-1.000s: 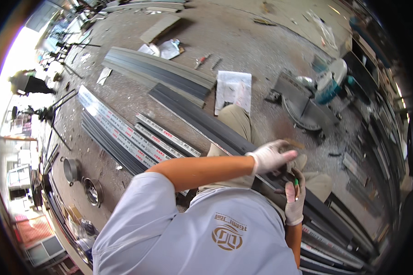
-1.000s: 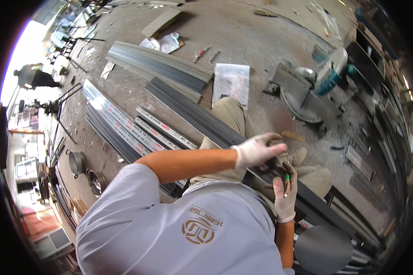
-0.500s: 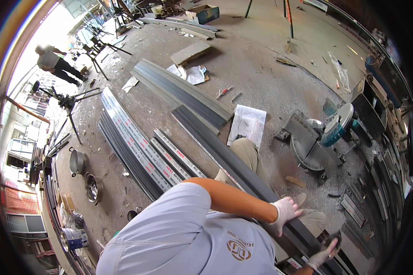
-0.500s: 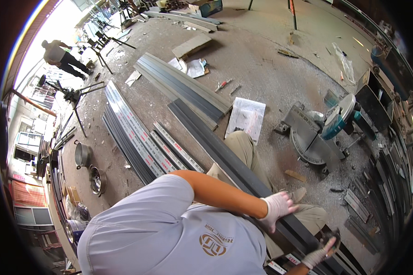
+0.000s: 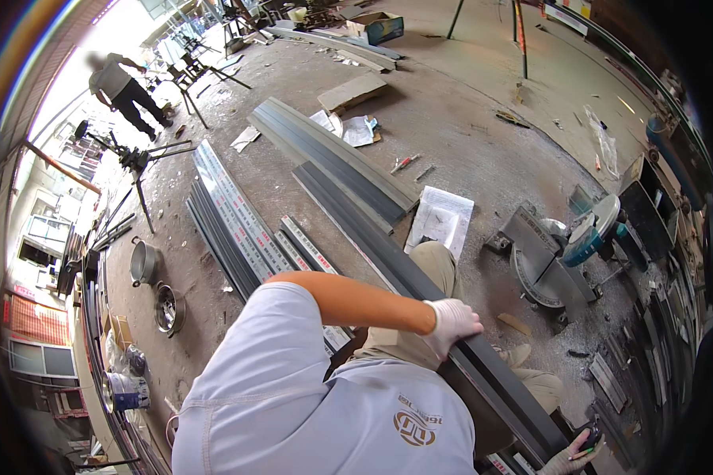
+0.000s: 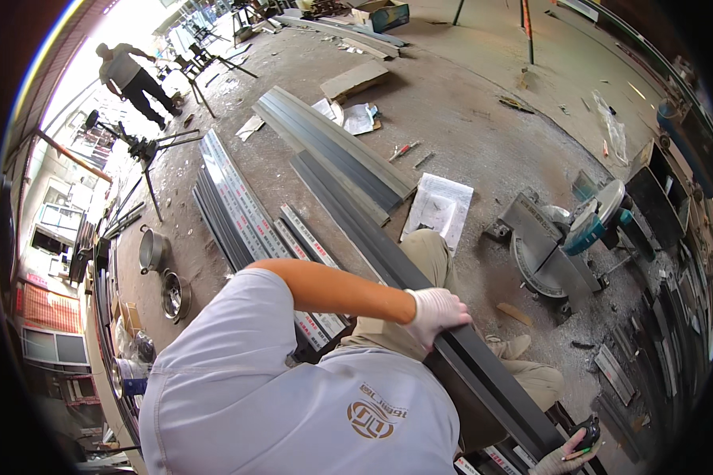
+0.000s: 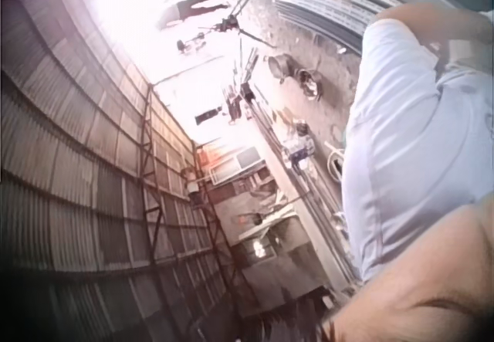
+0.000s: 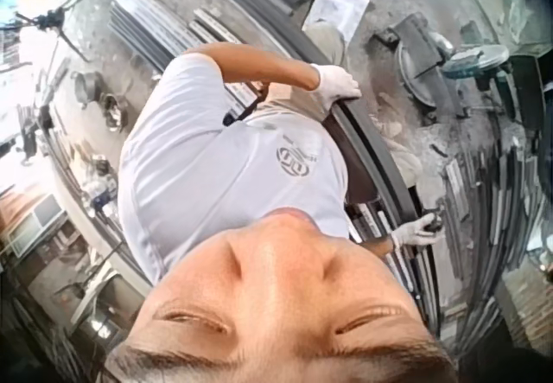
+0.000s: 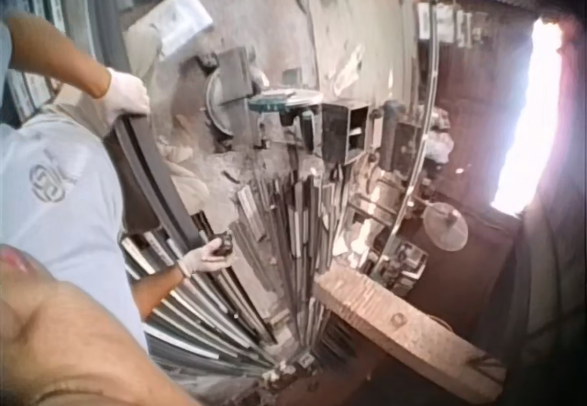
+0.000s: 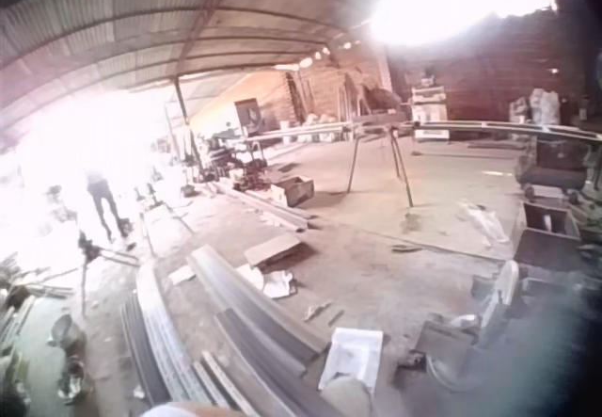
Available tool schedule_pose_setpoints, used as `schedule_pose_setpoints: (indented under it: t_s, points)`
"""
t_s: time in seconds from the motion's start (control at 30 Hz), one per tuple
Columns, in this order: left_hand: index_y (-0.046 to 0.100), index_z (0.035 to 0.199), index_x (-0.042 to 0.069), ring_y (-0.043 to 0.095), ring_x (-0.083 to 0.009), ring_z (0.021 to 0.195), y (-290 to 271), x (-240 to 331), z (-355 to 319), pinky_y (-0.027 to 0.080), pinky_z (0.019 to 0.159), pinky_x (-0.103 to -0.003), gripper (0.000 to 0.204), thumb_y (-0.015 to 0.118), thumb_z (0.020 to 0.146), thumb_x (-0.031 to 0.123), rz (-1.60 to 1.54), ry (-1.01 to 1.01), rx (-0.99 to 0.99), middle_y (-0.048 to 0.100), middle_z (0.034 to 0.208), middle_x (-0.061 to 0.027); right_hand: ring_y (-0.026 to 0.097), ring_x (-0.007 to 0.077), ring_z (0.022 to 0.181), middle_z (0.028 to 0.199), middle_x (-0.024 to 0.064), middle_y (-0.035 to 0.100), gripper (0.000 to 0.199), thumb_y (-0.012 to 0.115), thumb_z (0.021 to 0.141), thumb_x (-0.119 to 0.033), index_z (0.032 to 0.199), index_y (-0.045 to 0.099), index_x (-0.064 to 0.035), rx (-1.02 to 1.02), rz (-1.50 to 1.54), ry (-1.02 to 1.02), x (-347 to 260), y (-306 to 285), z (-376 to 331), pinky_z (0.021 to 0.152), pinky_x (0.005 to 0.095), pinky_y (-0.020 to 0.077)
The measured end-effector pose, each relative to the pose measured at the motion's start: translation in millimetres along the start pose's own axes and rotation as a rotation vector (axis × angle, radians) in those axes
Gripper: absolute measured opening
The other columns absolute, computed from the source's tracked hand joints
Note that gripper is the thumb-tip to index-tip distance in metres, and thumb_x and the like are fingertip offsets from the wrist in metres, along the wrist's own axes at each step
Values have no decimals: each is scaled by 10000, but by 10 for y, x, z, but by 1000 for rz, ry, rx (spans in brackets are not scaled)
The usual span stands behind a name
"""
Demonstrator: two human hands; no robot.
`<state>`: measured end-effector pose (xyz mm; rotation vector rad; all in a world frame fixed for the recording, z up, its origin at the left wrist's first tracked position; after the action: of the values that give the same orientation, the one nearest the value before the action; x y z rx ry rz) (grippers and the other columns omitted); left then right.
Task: The person sits on the floor and uses a tape measure and pencil to measure and mark several long metal profiles. They handle each profile individually, mark specific lengths, and then place the profiles aside.
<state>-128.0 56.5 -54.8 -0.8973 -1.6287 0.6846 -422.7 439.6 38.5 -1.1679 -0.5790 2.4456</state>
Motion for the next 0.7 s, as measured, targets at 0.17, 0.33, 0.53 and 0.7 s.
schedule_pose_setpoints:
  t_s: [0.17, 0.33, 0.53, 0.7]
  points:
    - [630, 1192, 50, 659, -372, 1099, -200, -723, -577, 553, 962, -458, 765, 937, 550, 329, 86, -46, 14, 662, 1127, -156, 649, 378, 1157, 1295, 265, 650, 587, 885, 890, -274, 1312, 631, 46, -116, 68, -21, -744, 293, 46, 1015, 468, 544]
    - [631, 1173, 57, 665, -381, 1086, -137, -1421, -1006, 551, 961, -459, 724, 918, 572, 342, 147, -100, 60, 664, 1142, -160, 640, 392, 1197, 1338, 279, 637, 632, 886, 889, -258, 1364, 608, 51, -266, 134, -24, -1111, 491, -5, 1050, 460, 530]
    - [597, 1272, 84, 627, -343, 1172, -130, -1985, -1411, 479, 1069, -451, 816, 923, 554, 296, 240, -139, 51, 666, 1162, -115, 636, 372, 1192, 1298, 260, 647, 628, 825, 932, -273, 1401, 580, 64, -292, 190, 234, -1277, 478, -53, 1035, 452, 532]
    - [586, 1317, 94, 624, -337, 1187, -154, -2120, -1587, 469, 1094, -435, 848, 933, 560, 257, 230, -193, 62, 664, 1186, -110, 621, 328, 1230, 1347, 223, 638, 580, 663, 1020, -372, 1379, 601, 78, -259, 477, 586, -390, 711, -517, 1005, 450, 557]
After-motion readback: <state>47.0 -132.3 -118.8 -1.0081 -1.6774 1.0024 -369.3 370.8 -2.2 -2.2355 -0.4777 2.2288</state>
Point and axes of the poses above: each hand's wrist, its own z-axis towards the middle knuckle, its own y-axis out of the palm, x = y × z, the point moved 10 cm from there along z, towards the middle knuckle
